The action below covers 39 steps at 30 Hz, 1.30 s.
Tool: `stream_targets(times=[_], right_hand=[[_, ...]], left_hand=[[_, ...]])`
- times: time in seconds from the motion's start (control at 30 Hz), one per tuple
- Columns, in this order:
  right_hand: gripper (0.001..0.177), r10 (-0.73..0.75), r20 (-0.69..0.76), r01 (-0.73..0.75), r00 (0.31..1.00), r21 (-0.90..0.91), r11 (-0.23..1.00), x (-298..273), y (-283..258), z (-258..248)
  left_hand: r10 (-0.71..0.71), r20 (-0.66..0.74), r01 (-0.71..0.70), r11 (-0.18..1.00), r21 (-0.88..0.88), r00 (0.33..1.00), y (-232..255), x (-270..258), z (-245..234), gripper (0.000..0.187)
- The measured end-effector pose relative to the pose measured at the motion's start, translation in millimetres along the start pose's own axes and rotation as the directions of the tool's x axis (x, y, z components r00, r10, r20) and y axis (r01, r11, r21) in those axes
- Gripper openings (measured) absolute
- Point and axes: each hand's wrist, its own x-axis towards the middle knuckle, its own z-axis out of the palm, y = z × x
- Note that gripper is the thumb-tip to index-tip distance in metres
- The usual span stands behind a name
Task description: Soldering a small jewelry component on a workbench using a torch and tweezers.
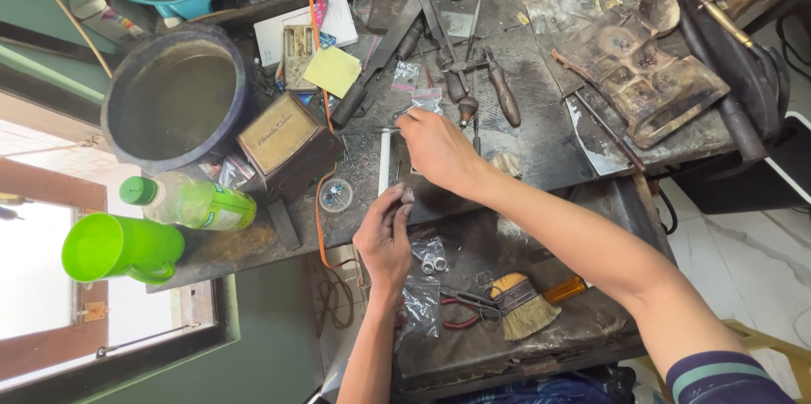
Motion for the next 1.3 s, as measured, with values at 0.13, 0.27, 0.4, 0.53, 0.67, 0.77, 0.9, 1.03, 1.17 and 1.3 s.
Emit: stream_targets(times=[0.13,0.27,0.4,0.53,0.67,0.77,0.9,1.03,1.17,1.3], right_hand=[[0.013,-0.087,0.009,0.087,0.996,-0.247,0.965,0.5,14.1,10.5],[0.013,-0.051,-0.018,0.050,0.999,-0.061,0.997,-26.7,-30.0,-45.6],[0.006,0.097,0.021,-0.099,0.995,0.306,0.947,-65.4,-66.1,-87.6],[0.008,0.106,0.000,-0.101,0.994,0.305,0.947,-92.9,-66.5,-100.6],[0.011,0.125,-0.054,-0.107,0.991,0.262,0.959,-108.1,-55.0,-111.1],[0.012,0.159,-0.082,-0.132,0.984,0.265,0.955,-117.9,-44.7,-115.9],[0.009,0.192,-0.196,-0.136,0.962,0.268,0.954,-123.9,-45.1,-127.8],[0.006,0.199,-0.230,-0.140,0.953,0.247,0.959,-134.3,-35.4,-131.7],[0.005,0.218,-0.262,-0.151,0.940,0.252,0.956,-140.7,-32.6,-135.7],[0.007,0.189,-0.301,-0.111,0.935,0.256,0.960,-142.6,-31.8,-143.2]], left_hand=[[0.056,-0.017,-0.056,0.998,-0.011,0.998,8.1,2.9,-1.9,0.019],[0.136,-0.050,-0.134,0.990,0.048,0.989,0.0,-2.2,0.5,0.028],[0.242,-0.103,-0.233,0.968,0.096,0.965,-9.9,-11.5,12.6,0.035],[0.349,-0.053,-0.337,0.928,0.161,0.936,15.6,-1.0,27.3,0.031],[0.394,0.005,-0.389,0.906,0.166,0.919,28.2,2.0,44.7,0.027],[0.404,0.030,-0.404,0.904,0.142,0.914,39.9,5.4,54.7,0.027],[0.454,0.072,-0.460,0.880,0.123,0.888,53.6,10.1,66.0,0.024],[0.470,0.101,-0.478,0.875,0.079,0.877,57.8,8.3,77.3,0.024],[0.492,0.110,-0.500,0.863,0.066,0.864,61.3,5.2,88.3,0.024],[0.494,0.122,-0.500,0.866,0.020,0.861,61.4,2.3,96.6,0.025]])
